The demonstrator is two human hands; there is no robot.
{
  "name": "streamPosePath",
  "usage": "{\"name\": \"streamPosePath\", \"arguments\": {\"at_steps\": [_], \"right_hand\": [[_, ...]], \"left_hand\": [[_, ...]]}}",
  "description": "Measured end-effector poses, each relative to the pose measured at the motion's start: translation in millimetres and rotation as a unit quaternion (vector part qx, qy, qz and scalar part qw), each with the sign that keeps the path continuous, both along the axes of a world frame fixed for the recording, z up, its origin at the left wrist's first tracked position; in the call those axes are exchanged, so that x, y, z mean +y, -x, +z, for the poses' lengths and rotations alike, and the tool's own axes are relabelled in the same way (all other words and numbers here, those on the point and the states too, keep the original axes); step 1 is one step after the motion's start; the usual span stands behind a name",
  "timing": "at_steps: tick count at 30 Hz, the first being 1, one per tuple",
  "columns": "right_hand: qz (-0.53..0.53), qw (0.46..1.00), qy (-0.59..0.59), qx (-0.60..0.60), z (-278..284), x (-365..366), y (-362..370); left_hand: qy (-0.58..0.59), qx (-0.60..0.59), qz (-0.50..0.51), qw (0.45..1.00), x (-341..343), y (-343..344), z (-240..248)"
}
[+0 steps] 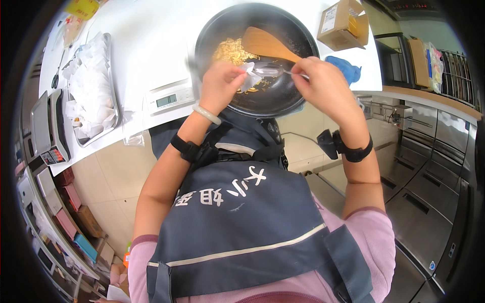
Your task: The person prepares food in a frying pan by hand and using a wooden spatula, occasionally weighing ingredients on a scale.
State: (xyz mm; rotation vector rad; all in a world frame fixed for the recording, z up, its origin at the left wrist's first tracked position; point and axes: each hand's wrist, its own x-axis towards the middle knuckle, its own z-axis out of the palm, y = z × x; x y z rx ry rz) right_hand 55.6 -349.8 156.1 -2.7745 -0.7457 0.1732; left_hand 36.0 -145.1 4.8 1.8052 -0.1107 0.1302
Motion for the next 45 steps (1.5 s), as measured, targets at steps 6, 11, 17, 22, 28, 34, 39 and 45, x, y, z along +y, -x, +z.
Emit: {"name": "streamPosePath", "arguments": {"at_steps": [6,11,17,22,28,34,39,45], "right_hand": [[-0.135,0.982,-0.125,0.042,0,-20,4],[-0.227,0.953,-0.171,0.106,-40,-29,9],[-0.247,0.943,-0.159,0.155,-95,-35,18],[-0.251,0.942,-0.13,0.179,-116,-27,20],[-0.243,0.946,-0.132,0.167,-120,-19,18],[-0.253,0.951,-0.099,0.145,-130,-26,10],[-0.221,0.965,-0.09,0.106,-142,-24,-27],[-0.157,0.986,0.001,-0.049,-133,-35,-62]], "left_hand": [[0.087,0.033,0.006,0.996,8,-3,-5],[0.129,0.011,0.08,0.988,38,-11,12],[0.105,0.018,0.125,0.986,126,-15,21],[-0.082,0.021,0.204,0.975,184,-22,-22],[-0.214,0.017,0.204,0.955,193,-18,-44],[-0.193,0.01,0.214,0.958,199,-7,-34],[-0.125,0.056,0.224,0.965,210,21,-32],[0.016,0.102,0.269,0.958,202,53,-30]]}}
